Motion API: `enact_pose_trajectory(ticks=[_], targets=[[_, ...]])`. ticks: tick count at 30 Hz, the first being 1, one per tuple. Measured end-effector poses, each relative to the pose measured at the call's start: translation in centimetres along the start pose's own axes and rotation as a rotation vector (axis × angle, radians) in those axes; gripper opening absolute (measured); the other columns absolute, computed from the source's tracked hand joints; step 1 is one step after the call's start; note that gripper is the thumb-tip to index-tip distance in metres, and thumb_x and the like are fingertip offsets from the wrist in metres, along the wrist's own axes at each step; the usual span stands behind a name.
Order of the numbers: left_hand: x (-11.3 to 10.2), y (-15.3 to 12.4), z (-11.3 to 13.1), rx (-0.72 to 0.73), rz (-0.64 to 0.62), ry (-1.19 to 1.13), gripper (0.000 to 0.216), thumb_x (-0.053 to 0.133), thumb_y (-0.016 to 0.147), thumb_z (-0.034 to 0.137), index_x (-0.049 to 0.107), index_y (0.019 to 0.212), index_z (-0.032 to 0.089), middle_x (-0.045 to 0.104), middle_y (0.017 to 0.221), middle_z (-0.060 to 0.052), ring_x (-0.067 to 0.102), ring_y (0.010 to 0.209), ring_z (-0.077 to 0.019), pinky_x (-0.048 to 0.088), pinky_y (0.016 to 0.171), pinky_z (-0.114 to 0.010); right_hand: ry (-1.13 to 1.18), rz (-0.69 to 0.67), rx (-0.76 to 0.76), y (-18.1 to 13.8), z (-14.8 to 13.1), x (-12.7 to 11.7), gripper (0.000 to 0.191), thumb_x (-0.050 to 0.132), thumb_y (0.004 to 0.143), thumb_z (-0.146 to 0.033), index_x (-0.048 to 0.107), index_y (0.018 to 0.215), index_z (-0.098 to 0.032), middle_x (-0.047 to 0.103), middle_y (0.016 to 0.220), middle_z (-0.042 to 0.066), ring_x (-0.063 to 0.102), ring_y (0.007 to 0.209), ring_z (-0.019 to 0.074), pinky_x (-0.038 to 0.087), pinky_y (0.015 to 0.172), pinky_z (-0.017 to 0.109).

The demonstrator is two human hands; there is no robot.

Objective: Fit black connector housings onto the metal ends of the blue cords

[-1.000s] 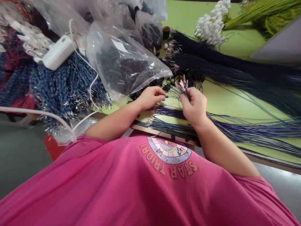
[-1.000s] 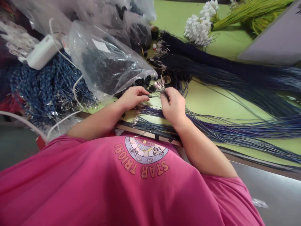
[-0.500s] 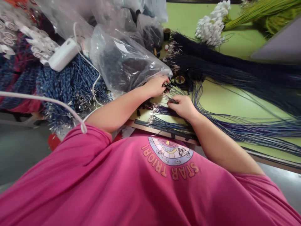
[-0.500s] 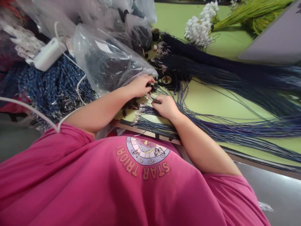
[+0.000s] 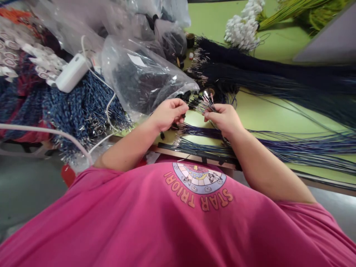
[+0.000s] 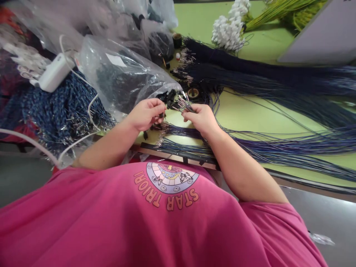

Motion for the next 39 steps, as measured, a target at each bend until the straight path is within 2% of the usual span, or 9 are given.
enact_pose_trajectory(ticks=[3, 6, 8, 9, 12, 15, 22, 27, 39], targets=[[0.3, 1.0, 0.3, 0.046, 0.041, -0.057, 0.028, 0.072, 0.081, 0.036, 0.053, 0.074, 0.016, 0.046, 0.058, 0.006, 0.036, 0.041, -0.0008, 0.021, 0.040, -0.016, -0.005, 0.011, -0.013, -0.1, -0.1, -0.1, 0.012, 0.066, 0.068, -0.026, 0.069, 0.066, -0.015, 0.060, 0.059, -0.001, 0.049, 0.060, 0.0117, 0.039, 0.061, 0.027], [1.1, 1.7, -0.3, 0.040, -0.007, -0.099, 0.034, 0.071, 0.081, 0.043, 0.054, 0.071, 0.015, 0.036, 0.051, 0.008, 0.026, 0.037, 0.0001, 0.013, 0.038, -0.016, -0.027, 0.031, -0.023, -0.2, 0.0, -0.2, 0.015, 0.068, 0.069, -0.029, 0.070, 0.069, -0.014, 0.059, 0.060, -0.002, 0.049, 0.059, 0.0112, 0.037, 0.059, 0.026], [1.3, 1.8, -0.8, 0.041, -0.045, -0.136, 0.035, 0.072, 0.081, 0.043, 0.055, 0.070, 0.015, 0.036, 0.048, 0.008, 0.032, 0.037, -0.0011, 0.018, 0.038, -0.016, -0.053, 0.050, -0.027, -0.3, 0.2, -0.2, 0.015, 0.068, 0.069, -0.028, 0.071, 0.071, -0.013, 0.059, 0.060, -0.002, 0.048, 0.059, 0.0107, 0.036, 0.058, 0.026], [1.3, 1.8, -1.0, 0.039, -0.060, -0.149, 0.032, 0.073, 0.079, 0.040, 0.056, 0.072, 0.014, 0.041, 0.049, 0.007, 0.039, 0.040, -0.0022, 0.023, 0.039, -0.015, -0.065, 0.063, -0.034, -0.3, 0.2, -0.3, 0.015, 0.068, 0.069, -0.028, 0.071, 0.071, -0.013, 0.058, 0.061, -0.002, 0.047, 0.059, 0.0106, 0.035, 0.058, 0.026], [1.2, 1.7, -1.7, 0.010, -0.081, -0.176, 0.022, 0.077, 0.072, 0.022, 0.062, 0.085, 0.013, 0.060, 0.064, 0.003, 0.060, 0.057, -0.0065, 0.042, 0.049, -0.015, -0.095, 0.100, -0.063, -0.4, 0.1, -0.4, 0.013, 0.067, 0.070, -0.025, 0.071, 0.070, -0.013, 0.059, 0.062, -0.001, 0.048, 0.061, 0.0111, 0.036, 0.059, 0.026], [0.8, 1.7, -2.0, -0.005, -0.065, -0.204, 0.020, 0.072, 0.072, 0.011, 0.063, 0.091, 0.012, 0.065, 0.070, 0.002, 0.065, 0.063, -0.0073, 0.050, 0.059, -0.017, -0.117, 0.116, -0.076, -0.6, -0.1, -0.4, 0.012, 0.065, 0.070, -0.024, 0.070, 0.069, -0.013, 0.059, 0.062, -0.001, 0.049, 0.062, 0.0117, 0.036, 0.059, 0.026], [0.6, 1.7, -2.2, 0.023, -0.069, -0.163, 0.016, 0.066, 0.079, 0.013, 0.064, 0.095, 0.011, 0.064, 0.065, 0.002, 0.064, 0.061, -0.0066, 0.050, 0.059, -0.016, -0.176, 0.091, -0.088, -0.6, -0.4, -0.2, 0.012, 0.063, 0.070, -0.024, 0.069, 0.067, -0.013, 0.057, 0.060, -0.001, 0.048, 0.062, 0.0120, 0.036, 0.060, 0.026], [0.3, 1.8, -2.3, 0.043, -0.066, -0.118, 0.018, 0.069, 0.078, 0.016, 0.065, 0.095, 0.012, 0.064, 0.066, 0.002, 0.064, 0.062, -0.0069, 0.051, 0.060, -0.017, -0.208, 0.087, -0.095, -0.6, -0.5, -0.1, 0.014, 0.061, 0.071, -0.024, 0.065, 0.064, -0.013, 0.050, 0.057, -0.002, 0.044, 0.060, 0.0109, 0.034, 0.059, 0.026], [0.0, 1.4, -1.8, 0.057, -0.042, 0.036, 0.021, 0.070, 0.077, 0.020, 0.069, 0.096, 0.012, 0.066, 0.062, 0.002, 0.061, 0.055, -0.0061, 0.051, 0.061, -0.019, -0.320, 0.110, -0.162, -0.6, -0.4, -0.1, 0.016, 0.056, 0.073, -0.023, 0.061, 0.061, -0.014, 0.046, 0.056, -0.003, 0.042, 0.060, 0.0106, 0.031, 0.059, 0.026]])
Point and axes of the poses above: each hand's wrist, its own y-axis towards the middle knuckle, its own x-axis out of the palm, z = x × y, the point moved 8 cm from there along y, towards the middle knuckle
